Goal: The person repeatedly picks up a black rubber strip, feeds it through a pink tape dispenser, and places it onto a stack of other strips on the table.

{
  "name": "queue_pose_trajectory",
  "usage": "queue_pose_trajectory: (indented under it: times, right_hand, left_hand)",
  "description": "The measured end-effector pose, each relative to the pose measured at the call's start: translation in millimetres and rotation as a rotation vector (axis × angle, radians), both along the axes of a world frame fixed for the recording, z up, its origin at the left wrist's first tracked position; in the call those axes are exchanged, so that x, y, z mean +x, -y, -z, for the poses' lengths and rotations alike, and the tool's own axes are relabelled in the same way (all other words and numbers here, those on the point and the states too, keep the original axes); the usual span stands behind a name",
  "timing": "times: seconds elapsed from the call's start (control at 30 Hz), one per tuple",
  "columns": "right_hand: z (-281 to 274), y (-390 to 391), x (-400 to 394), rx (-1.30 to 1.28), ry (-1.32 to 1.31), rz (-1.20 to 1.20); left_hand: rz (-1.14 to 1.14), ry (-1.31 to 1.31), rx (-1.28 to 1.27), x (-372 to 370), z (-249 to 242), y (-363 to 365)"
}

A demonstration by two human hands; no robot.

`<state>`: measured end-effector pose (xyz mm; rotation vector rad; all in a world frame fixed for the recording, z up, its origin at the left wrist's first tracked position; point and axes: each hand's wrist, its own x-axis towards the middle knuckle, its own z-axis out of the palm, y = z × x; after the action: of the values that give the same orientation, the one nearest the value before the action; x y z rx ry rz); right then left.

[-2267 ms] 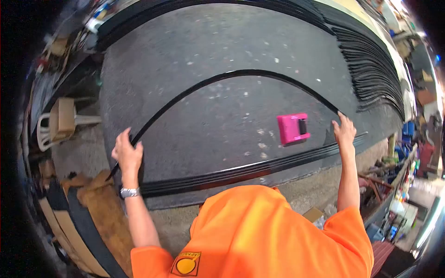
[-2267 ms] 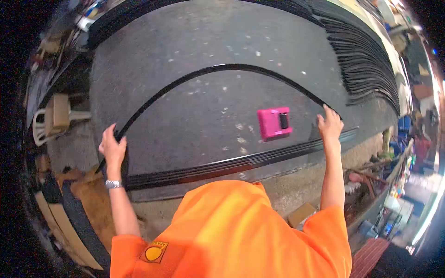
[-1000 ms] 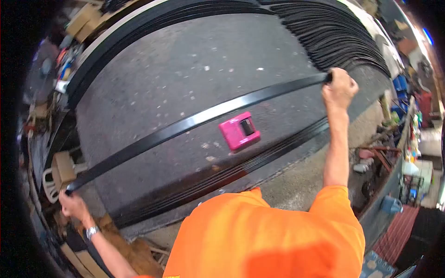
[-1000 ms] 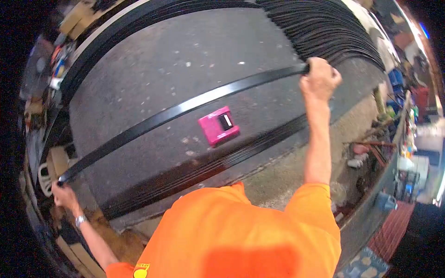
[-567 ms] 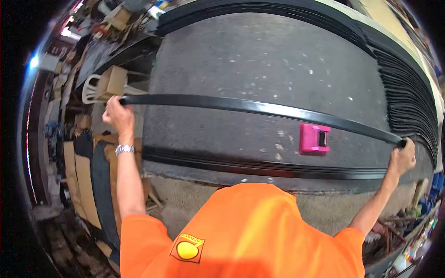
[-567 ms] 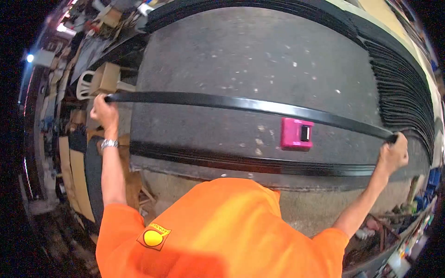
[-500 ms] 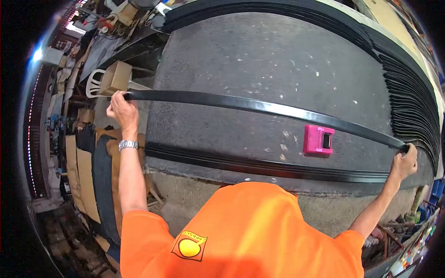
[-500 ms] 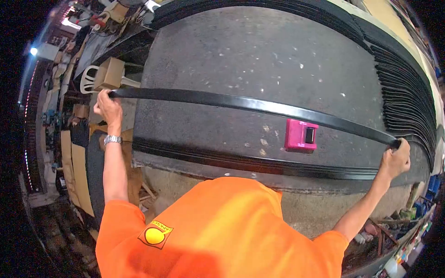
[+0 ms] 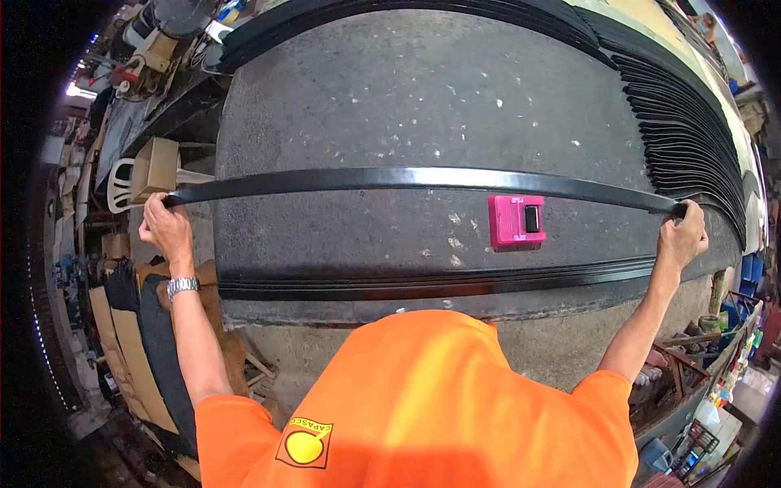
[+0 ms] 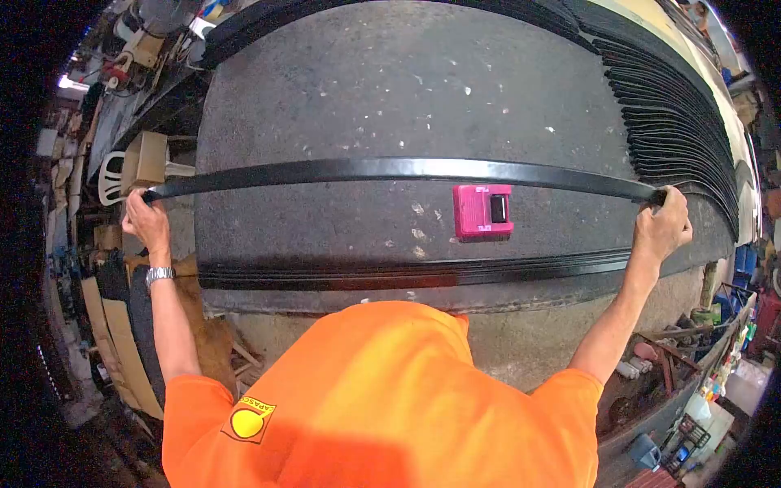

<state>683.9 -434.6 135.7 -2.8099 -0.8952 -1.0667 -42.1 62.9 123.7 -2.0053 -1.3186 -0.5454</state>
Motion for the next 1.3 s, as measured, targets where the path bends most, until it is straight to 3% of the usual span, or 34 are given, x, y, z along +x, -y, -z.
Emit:
queue_pose_trajectory:
  times: [0.13,0.27,0.37,0.53,0.67,1.1,1.3]
  right_hand:
    - [1.8,1.2,6.7,-0.005,-0.019,-0.060]
    - [-13.9,-17.9,14.6,-0.134,-0.075,-0.169]
    - [-16.3,-39.8,28.5,-0.261,-0.222,-0.157]
    - [5.2,-84.1,65.6,-0.298,-0.414,-0.124]
    - [40.3,-133.7,97.7,-0.363,-0.373,-0.120]
    - [131.1,-326.5,205.6,-0.292,-0.512,0.041]
    - [153.8,-372.7,239.1,-0.267,-0.563,0.053]
  left_hand:
    - [0.141,-0.008,-0.085,13.2,-9.1,-5.7]
    - [0.237,-0.094,-0.559,26.4,-26.5,-27.2]
    - [0.150,-0.189,-0.868,34.5,-32.3,-54.1]
    - [-0.033,-0.277,-1.052,76.3,-30.6,-98.8]
    - [-0.088,-0.248,-1.078,120.3,-16.1,-138.2]
    - [0.049,-0.008,-0.696,231.9,115.0,-308.7]
    - [0.018,0.007,-0.668,257.7,131.5,-352.8]
